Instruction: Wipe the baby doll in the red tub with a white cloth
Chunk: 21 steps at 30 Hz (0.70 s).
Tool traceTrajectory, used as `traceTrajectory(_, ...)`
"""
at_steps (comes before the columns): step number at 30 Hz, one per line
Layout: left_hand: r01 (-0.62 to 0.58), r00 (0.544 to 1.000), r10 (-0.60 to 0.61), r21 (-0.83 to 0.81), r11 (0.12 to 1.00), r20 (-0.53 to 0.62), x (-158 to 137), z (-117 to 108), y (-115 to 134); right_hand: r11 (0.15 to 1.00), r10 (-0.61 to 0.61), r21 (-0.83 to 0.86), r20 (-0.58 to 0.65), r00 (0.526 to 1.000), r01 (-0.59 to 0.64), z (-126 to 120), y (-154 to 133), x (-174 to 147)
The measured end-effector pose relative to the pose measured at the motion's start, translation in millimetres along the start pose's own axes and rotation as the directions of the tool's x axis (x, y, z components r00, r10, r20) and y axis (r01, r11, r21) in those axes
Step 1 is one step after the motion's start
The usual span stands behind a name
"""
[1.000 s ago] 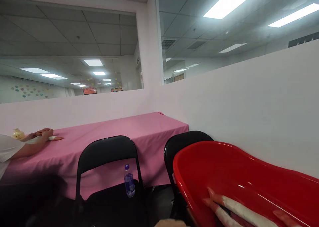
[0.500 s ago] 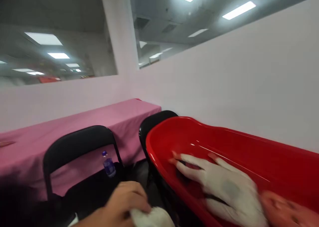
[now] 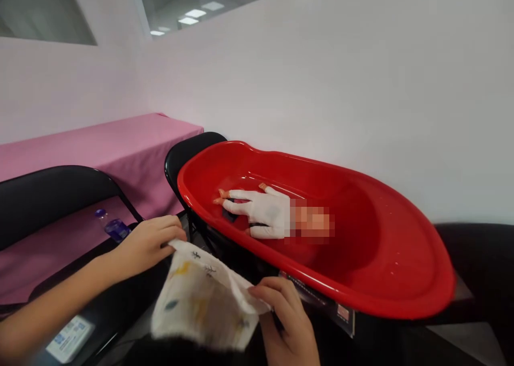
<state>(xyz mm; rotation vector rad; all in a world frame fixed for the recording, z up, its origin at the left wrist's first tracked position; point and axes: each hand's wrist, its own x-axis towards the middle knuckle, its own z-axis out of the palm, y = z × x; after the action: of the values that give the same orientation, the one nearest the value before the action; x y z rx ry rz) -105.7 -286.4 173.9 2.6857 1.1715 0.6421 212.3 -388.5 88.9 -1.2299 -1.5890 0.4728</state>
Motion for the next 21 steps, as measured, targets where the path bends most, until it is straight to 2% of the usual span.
traceTrajectory(2,-0.010,0.999,0.008,-0.036,0.999,-0.035,-8,25,-6,0.998,-0.058,-0.009,-0.018,0.998,0.058,6,10,-9)
traceTrajectory(4,-0.007,1.000,0.005,-0.120,0.993,-0.017,-24,49,-7,0.994,-0.083,-0.071,-0.019,0.996,0.081,13,24,-22)
traceTrajectory(7,0.033,0.996,-0.016,-0.188,0.982,0.090,-52,80,-4,0.977,-0.053,-0.207,0.020,0.998,0.056,21,45,-48)
traceTrajectory(9,0.048,0.992,-0.026,-0.182,0.982,0.122,-62,93,-3,0.964,0.009,-0.266,0.093,0.996,0.016,23,52,-65)
traceTrajectory(11,0.060,0.996,-0.048,-0.169,0.984,0.078,-59,100,-3,0.964,0.080,-0.263,0.170,0.982,-0.033,22,50,-75)
traceTrajectory(13,0.109,0.993,-0.114,-0.179,0.978,-0.018,-46,100,-5,0.979,0.130,-0.183,0.202,0.971,-0.092,20,42,-77)
traceTrajectory(15,0.177,0.974,-0.201,-0.200,0.964,-0.107,-30,99,-8,0.980,0.194,-0.068,0.165,0.967,-0.185,22,34,-72)
traceTrajectory(17,0.245,0.949,-0.279,-0.209,0.947,-0.150,-19,99,-12,0.955,0.298,-0.010,0.060,0.953,-0.298,29,31,-65)
traceTrajectory(18,0.276,0.943,-0.309,-0.225,0.934,-0.126,-18,100,-14,0.935,0.356,-0.016,-0.005,0.935,-0.356,35,33,-61)
traceTrajectory(19,0.303,0.944,-0.326,-0.263,0.916,-0.051,-19,102,-16,0.912,0.405,-0.036,-0.059,0.912,-0.408,41,36,-59)
traceTrajectory(21,0.375,0.927,-0.329,-0.399,0.837,0.182,-29,106,-20,0.867,0.484,-0.076,-0.107,0.868,-0.493,52,45,-58)
